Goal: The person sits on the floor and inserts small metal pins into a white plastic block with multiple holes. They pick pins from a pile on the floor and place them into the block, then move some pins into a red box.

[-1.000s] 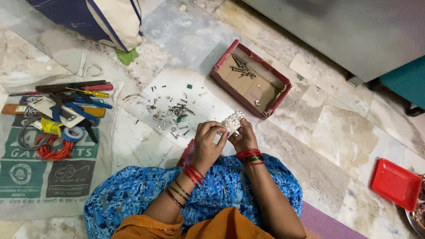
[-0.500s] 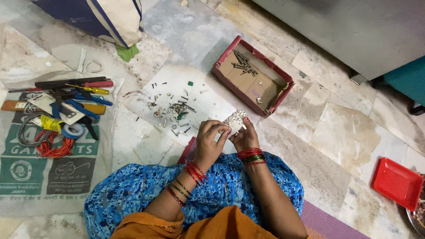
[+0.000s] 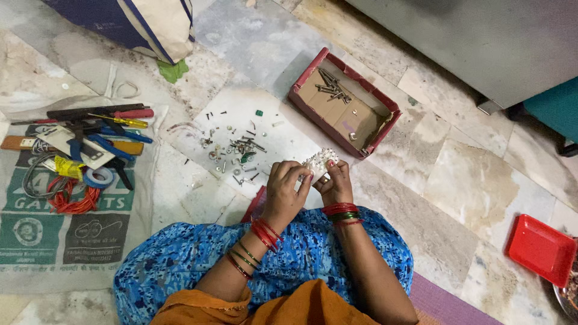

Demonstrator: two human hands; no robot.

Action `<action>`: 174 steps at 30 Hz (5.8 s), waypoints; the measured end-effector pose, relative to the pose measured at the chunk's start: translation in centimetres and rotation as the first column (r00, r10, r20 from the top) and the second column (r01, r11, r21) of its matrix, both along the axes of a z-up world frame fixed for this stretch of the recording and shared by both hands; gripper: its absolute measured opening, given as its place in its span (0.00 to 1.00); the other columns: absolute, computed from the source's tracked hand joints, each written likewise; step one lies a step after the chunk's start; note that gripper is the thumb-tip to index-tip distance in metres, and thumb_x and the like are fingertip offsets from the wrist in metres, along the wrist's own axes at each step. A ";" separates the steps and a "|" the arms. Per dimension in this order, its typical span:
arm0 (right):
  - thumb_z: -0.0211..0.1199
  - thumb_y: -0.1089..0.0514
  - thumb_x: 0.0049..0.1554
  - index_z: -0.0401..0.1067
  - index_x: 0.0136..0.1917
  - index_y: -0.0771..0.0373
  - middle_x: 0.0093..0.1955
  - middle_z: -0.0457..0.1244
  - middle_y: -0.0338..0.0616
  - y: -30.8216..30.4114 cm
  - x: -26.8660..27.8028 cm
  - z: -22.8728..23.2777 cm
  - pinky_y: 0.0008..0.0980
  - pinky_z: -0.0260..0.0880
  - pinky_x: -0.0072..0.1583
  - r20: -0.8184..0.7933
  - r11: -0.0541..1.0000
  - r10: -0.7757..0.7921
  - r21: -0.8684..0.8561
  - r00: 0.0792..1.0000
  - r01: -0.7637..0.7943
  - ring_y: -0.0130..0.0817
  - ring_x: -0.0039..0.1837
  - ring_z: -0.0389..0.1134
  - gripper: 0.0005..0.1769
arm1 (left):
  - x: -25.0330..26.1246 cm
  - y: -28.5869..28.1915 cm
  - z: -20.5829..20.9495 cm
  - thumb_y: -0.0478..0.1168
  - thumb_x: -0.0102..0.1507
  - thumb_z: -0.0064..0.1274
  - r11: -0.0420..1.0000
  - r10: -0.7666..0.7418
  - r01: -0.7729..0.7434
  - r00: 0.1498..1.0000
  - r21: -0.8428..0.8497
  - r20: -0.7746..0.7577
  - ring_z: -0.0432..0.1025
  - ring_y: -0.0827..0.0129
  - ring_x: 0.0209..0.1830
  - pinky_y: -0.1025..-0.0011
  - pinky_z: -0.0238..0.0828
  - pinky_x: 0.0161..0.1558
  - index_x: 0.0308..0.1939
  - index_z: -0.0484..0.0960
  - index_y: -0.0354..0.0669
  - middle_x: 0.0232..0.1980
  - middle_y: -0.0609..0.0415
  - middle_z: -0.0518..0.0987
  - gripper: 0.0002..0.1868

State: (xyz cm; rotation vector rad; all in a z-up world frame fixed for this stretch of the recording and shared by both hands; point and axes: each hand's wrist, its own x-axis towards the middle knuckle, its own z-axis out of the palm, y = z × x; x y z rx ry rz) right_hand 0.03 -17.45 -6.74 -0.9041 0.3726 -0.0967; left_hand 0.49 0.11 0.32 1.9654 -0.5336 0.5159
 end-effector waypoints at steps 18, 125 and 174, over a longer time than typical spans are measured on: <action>0.66 0.36 0.56 0.60 0.70 0.58 0.64 0.64 0.53 -2.8 1.3 1.8 0.59 0.72 0.67 -0.038 0.984 -0.146 0.100 0.989 0.149 0.52 0.65 0.68 0.38 | 6.6 10.2 -8.9 0.32 0.60 0.63 0.929 0.311 -0.355 0.899 -0.100 -0.308 0.75 0.65 0.38 0.66 0.74 0.43 0.42 0.84 0.43 0.41 0.53 0.80 0.08; 0.64 0.57 0.61 0.63 0.63 0.59 0.59 0.65 0.45 -0.7 1.1 2.1 0.47 0.77 0.57 0.198 0.986 -0.124 -0.089 0.972 0.144 0.39 0.60 0.70 0.19 | -1.0 -1.6 3.4 0.31 0.63 0.58 0.998 0.019 -0.021 0.999 -0.060 -0.029 0.75 0.57 0.48 0.63 0.75 0.50 0.46 0.85 0.41 0.45 0.51 0.81 0.08; 0.69 0.58 0.57 0.64 0.66 0.60 0.64 0.62 0.42 -0.2 0.7 2.4 0.37 0.78 0.57 0.221 0.969 -0.125 -0.181 0.967 0.166 0.34 0.61 0.69 0.26 | -0.9 -1.3 3.9 0.33 0.60 0.63 0.995 0.029 -0.030 0.999 0.096 0.012 0.71 0.59 0.46 0.63 0.72 0.48 0.43 0.85 0.42 0.45 0.53 0.79 0.09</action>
